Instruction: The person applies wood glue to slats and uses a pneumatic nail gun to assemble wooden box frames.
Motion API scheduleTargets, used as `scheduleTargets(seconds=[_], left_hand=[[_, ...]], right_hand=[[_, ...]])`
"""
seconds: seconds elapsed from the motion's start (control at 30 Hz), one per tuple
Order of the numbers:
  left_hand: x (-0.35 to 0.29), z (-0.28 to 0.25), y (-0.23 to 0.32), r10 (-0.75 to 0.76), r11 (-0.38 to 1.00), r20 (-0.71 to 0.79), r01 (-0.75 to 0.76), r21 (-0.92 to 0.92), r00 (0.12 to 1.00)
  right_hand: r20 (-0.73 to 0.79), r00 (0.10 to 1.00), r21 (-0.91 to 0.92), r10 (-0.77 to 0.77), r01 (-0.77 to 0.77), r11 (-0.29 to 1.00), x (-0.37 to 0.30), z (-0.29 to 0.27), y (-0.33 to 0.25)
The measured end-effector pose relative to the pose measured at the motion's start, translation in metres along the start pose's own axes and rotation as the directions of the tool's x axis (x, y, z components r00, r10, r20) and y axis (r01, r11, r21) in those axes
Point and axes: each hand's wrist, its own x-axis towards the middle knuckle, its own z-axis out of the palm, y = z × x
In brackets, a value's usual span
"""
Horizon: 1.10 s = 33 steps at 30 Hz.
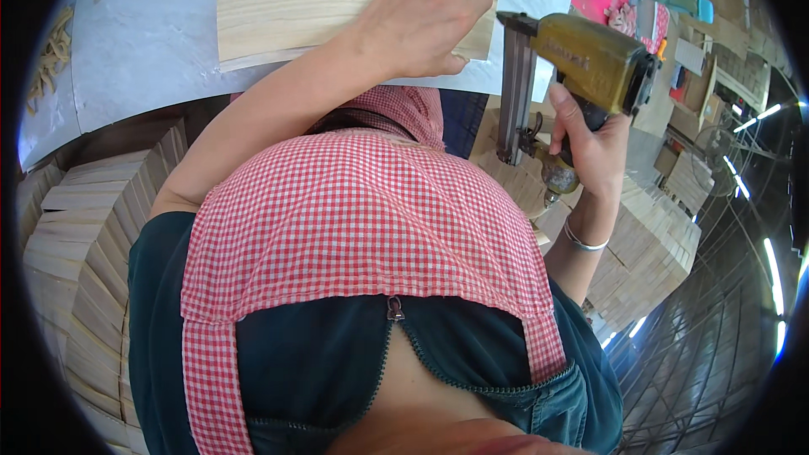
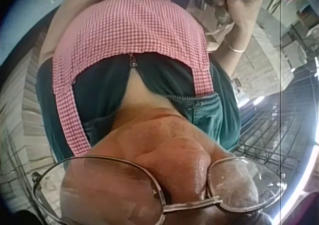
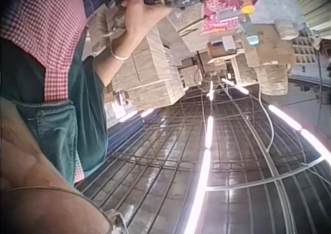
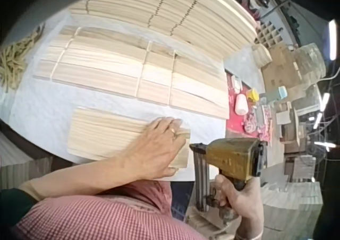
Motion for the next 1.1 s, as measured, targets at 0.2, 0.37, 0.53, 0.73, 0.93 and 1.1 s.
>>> scheduleTargets(seconds=[0.2,0.37,0.53,0.73,0.93,1.1], left_hand=[[0.007,-0.026,0.013,-0.160,0.972,0.360,0.210,-0.104,0.919],[0.000,-0.016,0.017,-0.208,0.978,0.119,0.208,0.011,0.971],[-0.004,-0.002,0.010,-0.182,0.982,0.081,0.177,0.060,0.980],[-0.008,-0.006,0.011,-0.137,0.984,0.042,0.132,0.121,0.990],[-0.015,-0.110,0.000,-0.325,0.944,0.522,0.305,0.126,0.789],[-0.088,-0.158,-0.029,-0.498,0.867,0.465,0.429,0.253,0.732]], right_hand=[[-0.019,0.999,-0.034,-0.047,0.046,0.998,0.025,0.004,-0.014],[0.011,0.999,-0.111,-0.051,0.052,0.992,0.034,0.005,-0.018],[0.026,0.999,-0.126,-0.030,0.033,0.991,0.037,0.004,-0.019],[0.053,0.998,-0.163,-0.024,0.033,0.986,0.039,0.000,-0.018],[-0.024,0.998,-0.131,-0.064,0.060,0.989,0.026,-0.009,-0.010],[-0.090,0.990,-0.072,-0.109,0.103,0.992,-0.007,-0.018,0.009]])
